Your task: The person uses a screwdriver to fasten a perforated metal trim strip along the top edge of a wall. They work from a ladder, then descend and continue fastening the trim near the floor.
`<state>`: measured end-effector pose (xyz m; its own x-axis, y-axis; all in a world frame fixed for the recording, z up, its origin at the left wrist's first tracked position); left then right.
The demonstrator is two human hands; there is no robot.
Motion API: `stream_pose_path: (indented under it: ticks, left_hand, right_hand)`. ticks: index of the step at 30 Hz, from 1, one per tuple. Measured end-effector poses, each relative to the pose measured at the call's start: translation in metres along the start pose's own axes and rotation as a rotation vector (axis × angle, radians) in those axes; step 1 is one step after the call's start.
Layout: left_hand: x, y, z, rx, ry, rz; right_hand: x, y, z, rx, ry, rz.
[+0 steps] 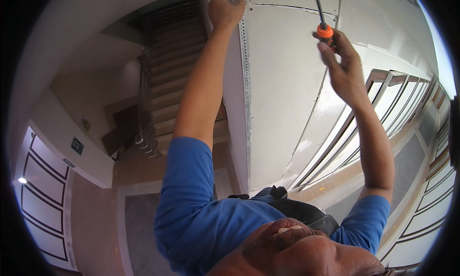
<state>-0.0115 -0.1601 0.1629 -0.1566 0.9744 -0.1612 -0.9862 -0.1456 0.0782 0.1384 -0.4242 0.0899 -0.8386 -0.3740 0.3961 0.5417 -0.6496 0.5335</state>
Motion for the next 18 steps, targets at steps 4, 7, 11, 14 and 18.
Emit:
stream_pose_path:
  ticks: [4, 7, 11, 14, 18]
  left_hand:
    - [-0.007, -0.021, 0.002, 0.242, 0.345, -0.029]
    - [-0.015, -0.029, 0.005, 0.261, 0.372, -0.018]
    - [-0.011, -0.035, 0.005, 0.357, 0.385, 0.012]
    - [-0.008, -0.047, 0.015, 0.329, 0.35, 0.04]
    - [-0.002, -0.084, 0.066, 0.312, 0.342, 0.044]
  right_hand:
    - [-0.018, -0.008, 0.031, -0.059, 0.209, 0.222]
    - [-0.024, -0.013, 0.062, -0.064, 0.245, 0.261]
    - [-0.015, -0.02, 0.111, -0.209, 0.383, 0.15]
    - [-0.017, -0.016, 0.151, -0.376, 0.553, 0.055]
    - [-0.03, 0.002, 0.226, -0.174, 0.493, -0.001]
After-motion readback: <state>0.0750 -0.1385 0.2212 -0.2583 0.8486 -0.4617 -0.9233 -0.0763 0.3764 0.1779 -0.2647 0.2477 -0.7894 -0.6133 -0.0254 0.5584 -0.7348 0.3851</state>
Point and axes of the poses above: each hand's wrist, its own z-axis towards the middle knuckle, its own y-axis out of the back of the hand, x = y × z, the point moved 4 cm from there along z, towards the middle knuckle, and after that the axes turned 14 degrees about x, right-handed, at the moved point
